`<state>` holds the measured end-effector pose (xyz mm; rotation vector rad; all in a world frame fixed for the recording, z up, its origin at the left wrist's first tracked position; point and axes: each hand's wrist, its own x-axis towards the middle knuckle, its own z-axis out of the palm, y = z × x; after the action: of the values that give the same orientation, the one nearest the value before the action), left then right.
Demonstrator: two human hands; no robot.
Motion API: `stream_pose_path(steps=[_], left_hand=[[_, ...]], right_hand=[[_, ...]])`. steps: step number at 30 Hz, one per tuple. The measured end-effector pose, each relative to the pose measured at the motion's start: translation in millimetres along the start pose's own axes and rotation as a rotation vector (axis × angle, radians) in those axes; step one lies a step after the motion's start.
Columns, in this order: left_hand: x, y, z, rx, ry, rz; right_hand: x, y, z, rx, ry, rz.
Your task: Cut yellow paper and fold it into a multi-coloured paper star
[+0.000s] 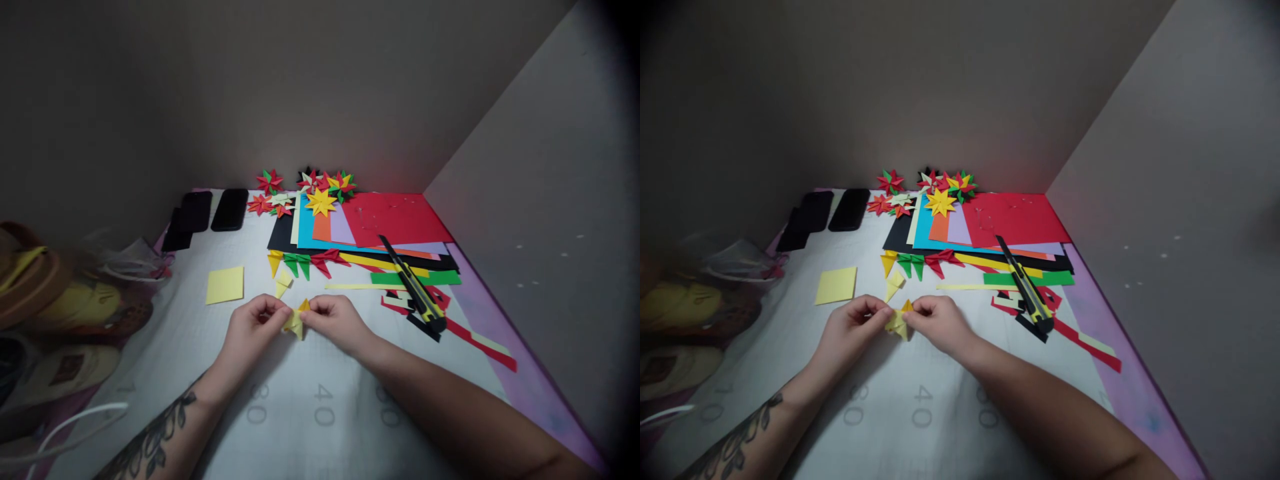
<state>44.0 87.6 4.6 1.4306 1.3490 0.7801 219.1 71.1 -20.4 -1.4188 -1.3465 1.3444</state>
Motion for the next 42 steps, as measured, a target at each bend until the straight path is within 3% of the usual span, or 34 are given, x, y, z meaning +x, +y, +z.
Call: stream_pose_path(steps=[8, 16, 35, 42], left_hand=[[0.7, -3.0, 3.1, -0.046, -0.048, -0.001], [3.1, 0.2, 3.4, -0.075, -0.046, -0.108], [1.9, -3.0, 2.2, 0.040, -0.029, 0.004], [0.7, -3.6, 6.3, -0.080, -0.048, -0.001]], right_hand=[[0.7, 2.9, 1.0, 0.014, -0.017, -0.019], [1.8, -0.5, -3.8, 0.114, -0.047, -0.031], [-0.7, 3.6, 2.3, -0.002, 0.030, -0.050], [-0.9, 6.5, 5.4, 0.010, 0.030, -0.023]])
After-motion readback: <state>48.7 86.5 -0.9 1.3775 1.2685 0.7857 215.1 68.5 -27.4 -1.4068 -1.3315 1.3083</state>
